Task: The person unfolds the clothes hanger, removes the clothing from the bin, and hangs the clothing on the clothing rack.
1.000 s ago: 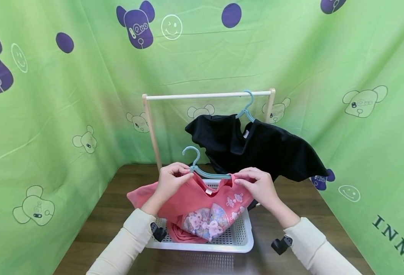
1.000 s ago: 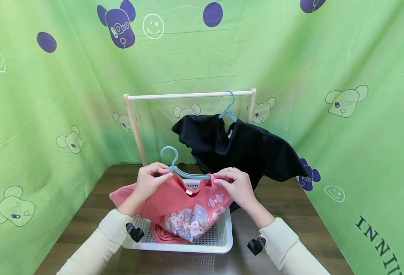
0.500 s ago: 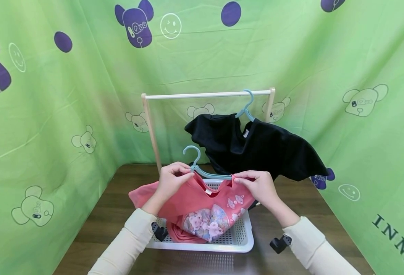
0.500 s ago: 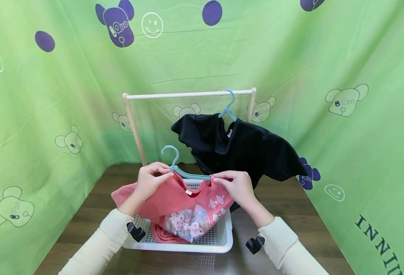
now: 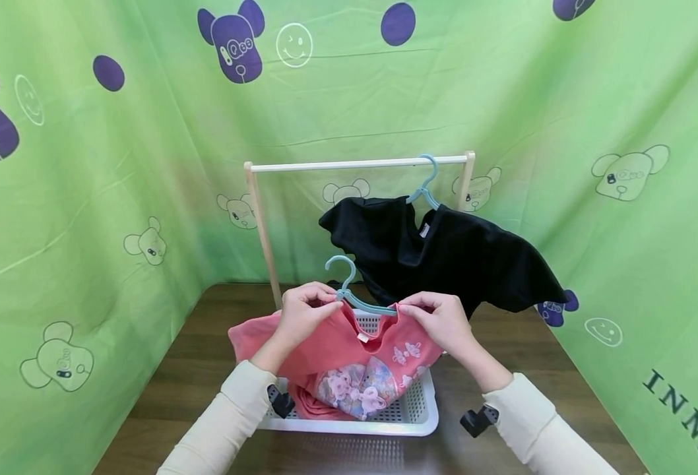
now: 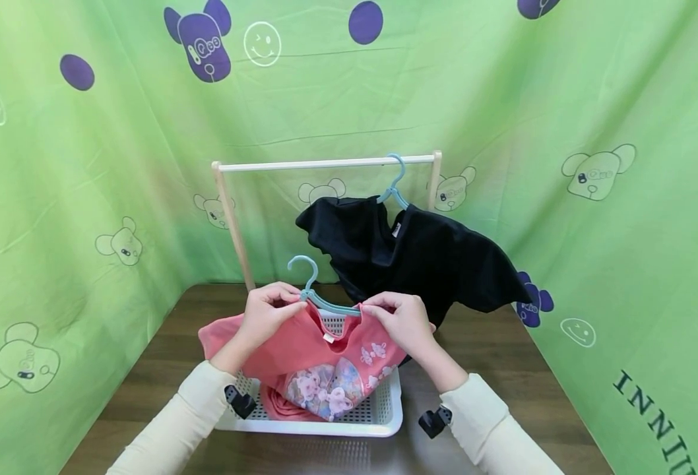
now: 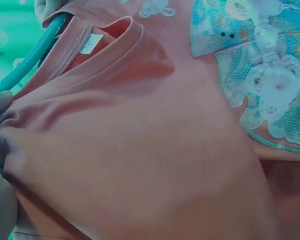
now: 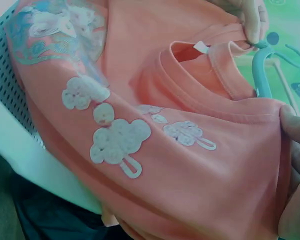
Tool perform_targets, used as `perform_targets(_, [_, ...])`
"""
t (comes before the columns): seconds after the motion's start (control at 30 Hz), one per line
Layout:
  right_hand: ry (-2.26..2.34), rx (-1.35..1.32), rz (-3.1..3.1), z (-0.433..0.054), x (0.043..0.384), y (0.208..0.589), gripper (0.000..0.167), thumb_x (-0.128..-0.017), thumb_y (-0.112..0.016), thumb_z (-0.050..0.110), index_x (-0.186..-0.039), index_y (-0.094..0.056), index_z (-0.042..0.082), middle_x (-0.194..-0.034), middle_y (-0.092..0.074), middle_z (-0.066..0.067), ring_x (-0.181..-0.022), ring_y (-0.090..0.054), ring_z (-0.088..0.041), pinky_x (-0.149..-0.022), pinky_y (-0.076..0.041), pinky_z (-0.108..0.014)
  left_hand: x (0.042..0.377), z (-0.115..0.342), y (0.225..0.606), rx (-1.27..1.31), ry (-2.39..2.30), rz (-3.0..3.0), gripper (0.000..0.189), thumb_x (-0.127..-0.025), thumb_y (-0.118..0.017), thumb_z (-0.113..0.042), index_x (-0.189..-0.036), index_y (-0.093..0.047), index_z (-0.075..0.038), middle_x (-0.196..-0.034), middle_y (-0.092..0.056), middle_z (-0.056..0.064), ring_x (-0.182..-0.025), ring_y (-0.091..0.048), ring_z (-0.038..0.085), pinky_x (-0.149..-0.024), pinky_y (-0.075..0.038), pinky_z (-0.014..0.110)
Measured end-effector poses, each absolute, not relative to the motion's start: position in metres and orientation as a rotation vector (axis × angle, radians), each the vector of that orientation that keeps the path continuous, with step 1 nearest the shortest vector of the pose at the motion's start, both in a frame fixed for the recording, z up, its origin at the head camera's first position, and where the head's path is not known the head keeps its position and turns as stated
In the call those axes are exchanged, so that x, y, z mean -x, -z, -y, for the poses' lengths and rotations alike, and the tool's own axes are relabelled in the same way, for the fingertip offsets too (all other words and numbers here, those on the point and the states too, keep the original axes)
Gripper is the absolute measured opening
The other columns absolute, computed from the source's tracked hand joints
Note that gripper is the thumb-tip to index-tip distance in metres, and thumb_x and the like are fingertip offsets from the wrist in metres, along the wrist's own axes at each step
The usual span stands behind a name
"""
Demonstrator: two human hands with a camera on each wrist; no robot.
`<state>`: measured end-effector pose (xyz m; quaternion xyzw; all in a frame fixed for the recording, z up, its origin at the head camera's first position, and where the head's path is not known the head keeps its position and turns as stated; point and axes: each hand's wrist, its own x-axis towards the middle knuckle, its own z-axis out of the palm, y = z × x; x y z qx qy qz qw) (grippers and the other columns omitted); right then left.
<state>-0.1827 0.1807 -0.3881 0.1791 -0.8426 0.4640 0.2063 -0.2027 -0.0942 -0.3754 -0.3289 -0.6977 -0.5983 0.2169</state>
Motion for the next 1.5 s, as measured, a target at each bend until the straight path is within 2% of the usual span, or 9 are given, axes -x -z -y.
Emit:
perform_targets(0.37, [-1.283,-0.616,2.316,-0.159,0.186,0.383,0.007,-0.085,-0.076,0.015,-0.091,-0.078,0.013,-0.085,-0.073,0.003,-0.072,-0.066,-0.011,-0.063,-0.056,-0.027,0.203,0.082,0.376,0.957,1.694,1.92,0.007,-0.075,-0.075,0.014,-0.078,-0.071,0.01,-0.087,-0.068,0.021,-0.08,-0.066,0.021,-0.063,-0.053,0.021])
perform_targets(0.6, [-1.254,-0.702,2.339,-0.158,0.188,0.384,0.021,-0.081,-0.079,0.01,-0.102,-0.077,0.007,-0.093,-0.074,-0.002,-0.081,-0.069,-0.012,-0.069,-0.056,-0.025,0.204,0.08,0.375,0.933,1.688,1.878,0.007,-0.074,-0.075,0.015,-0.077,-0.07,0.011,-0.085,-0.069,0.02,-0.079,-0.067,0.019,-0.064,-0.054,0.023])
perform_targets(0.8, [-1.21,-0.729,2.32,-0.158,0.189,0.382,0.022,-0.08,-0.079,0.007,-0.102,-0.077,0.008,-0.094,-0.073,-0.002,-0.082,-0.07,-0.012,-0.071,-0.055,-0.025,0.207,0.079,0.373,0.943,1.642,1.896,0.007,-0.075,-0.075,0.014,-0.079,-0.07,0.012,-0.086,-0.069,0.022,-0.078,-0.067,0.025,-0.063,-0.054,0.022])
perform_targets(0.97, [-1.185,-0.713,2.289,-0.157,0.187,0.378,0.022,-0.08,-0.079,0.006,-0.102,-0.077,0.008,-0.094,-0.073,-0.003,-0.082,-0.07,-0.013,-0.07,-0.056,-0.026,0.224,0.08,0.381,0.98,1.553,1.9,0.011,-0.074,-0.078,0.01,-0.084,-0.073,0.007,-0.088,-0.07,0.018,-0.077,-0.067,0.028,-0.066,-0.056,0.028])
perform_targets(1.17, [-1.18,-0.7,2.257,-0.159,0.185,0.374,0.02,-0.081,-0.078,0.004,-0.101,-0.077,0.007,-0.094,-0.073,-0.003,-0.083,-0.07,-0.014,-0.07,-0.056,-0.026,0.236,0.083,0.387,0.996,1.437,1.926,0.013,-0.077,-0.082,-0.004,-0.088,-0.076,-0.004,-0.089,-0.072,0.006,-0.078,-0.066,0.017,-0.07,-0.056,0.029])
perform_targets(1.33, [-1.164,-0.69,2.219,-0.162,0.184,0.37,0.021,-0.08,-0.078,0.003,-0.101,-0.076,0.006,-0.094,-0.073,-0.004,-0.083,-0.07,-0.014,-0.069,-0.055,-0.025,0.238,0.087,0.386,0.916,1.26,1.949,0.013,-0.078,-0.083,-0.015,-0.088,-0.076,-0.009,-0.085,-0.072,-0.002,-0.074,-0.063,0.011,-0.066,-0.053,0.025])
perform_targets(1.5, [-1.136,-0.674,2.18,-0.166,0.186,0.364,0.021,-0.08,-0.079,0.003,-0.101,-0.076,0.004,-0.094,-0.073,-0.004,-0.081,-0.07,-0.015,-0.07,-0.054,-0.02,0.241,0.089,0.384,0.829,1.109,1.937,0.018,-0.075,-0.085,-0.019,-0.089,-0.077,-0.012,-0.083,-0.072,-0.003,-0.08,-0.059,0.014,-0.077,-0.046,0.031])
